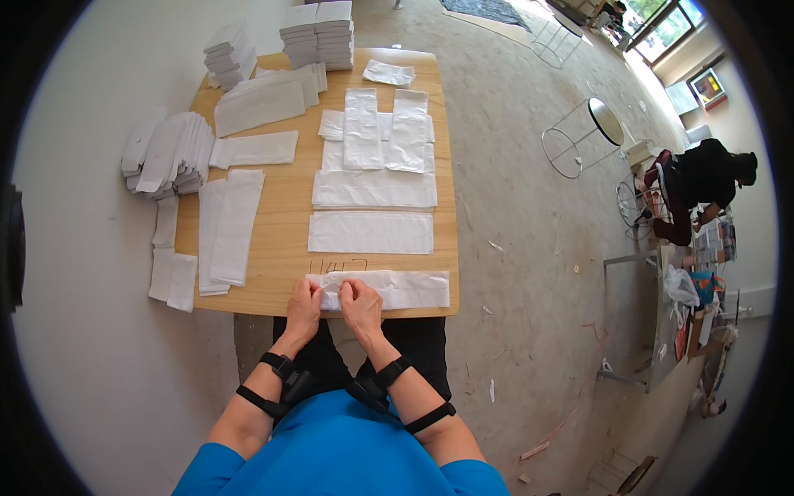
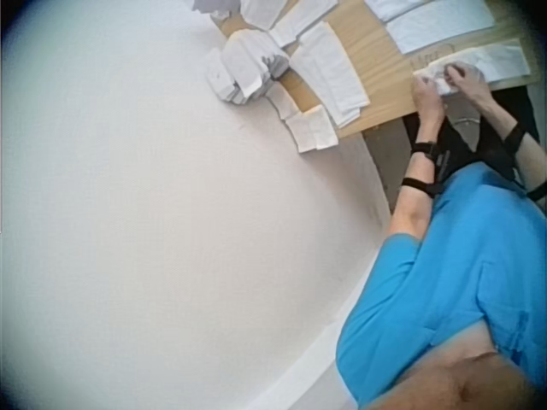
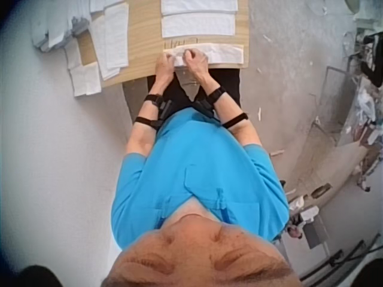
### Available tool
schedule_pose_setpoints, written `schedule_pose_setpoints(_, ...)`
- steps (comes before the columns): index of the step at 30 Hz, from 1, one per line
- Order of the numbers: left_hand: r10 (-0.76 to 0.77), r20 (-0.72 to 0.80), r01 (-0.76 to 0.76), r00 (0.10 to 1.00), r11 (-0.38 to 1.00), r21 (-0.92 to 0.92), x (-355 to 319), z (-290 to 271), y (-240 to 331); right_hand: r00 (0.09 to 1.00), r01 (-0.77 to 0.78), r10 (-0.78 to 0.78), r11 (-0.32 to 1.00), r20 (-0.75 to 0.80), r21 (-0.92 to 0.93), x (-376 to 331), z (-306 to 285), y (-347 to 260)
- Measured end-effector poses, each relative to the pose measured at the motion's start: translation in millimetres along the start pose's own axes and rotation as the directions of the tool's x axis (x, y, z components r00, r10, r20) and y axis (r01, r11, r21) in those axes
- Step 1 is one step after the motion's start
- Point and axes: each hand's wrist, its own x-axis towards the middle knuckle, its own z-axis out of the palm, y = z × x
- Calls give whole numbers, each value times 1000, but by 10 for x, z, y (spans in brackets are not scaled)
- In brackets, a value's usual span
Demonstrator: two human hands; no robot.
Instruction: Fold long white plastic bags into rectangular stacks on a wooden table.
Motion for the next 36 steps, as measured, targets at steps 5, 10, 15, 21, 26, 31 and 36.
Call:
schedule_pose_setpoints(5,-235,91,248,968,827,-504,63,-203,-123,1000,-10,10,1000,6,20,-5,-20,-15)
schedule_pose_setpoints(10,-188,190,267,964,661,-701,63,-381,15,998,-47,48,998,35,-33,-2,-109,-163)
schedule_pose_setpoints(15,-61,220,199,973,704,-682,0,-345,238,997,10,-13,999,73,36,-233,-173,-686)
schedule_pose_setpoints(21,25,-29,-35,999,903,-428,-30,-274,555,981,50,-70,992,-179,-117,-129,-357,-364)
schedule_pose_setpoints(26,-3,-90,-18,996,972,-233,-76,-240,487,964,61,-100,985,-246,-162,-75,-507,-206)
schedule_pose_setpoints(31,-14,27,18,1000,985,-173,-110,-125,496,931,65,-156,961,-331,-270,-42,-536,-139)
schedule_pose_setpoints(36,11,33,-6,999,989,-149,-86,-49,422,931,63,-162,954,-326,-295,0,-559,-64)
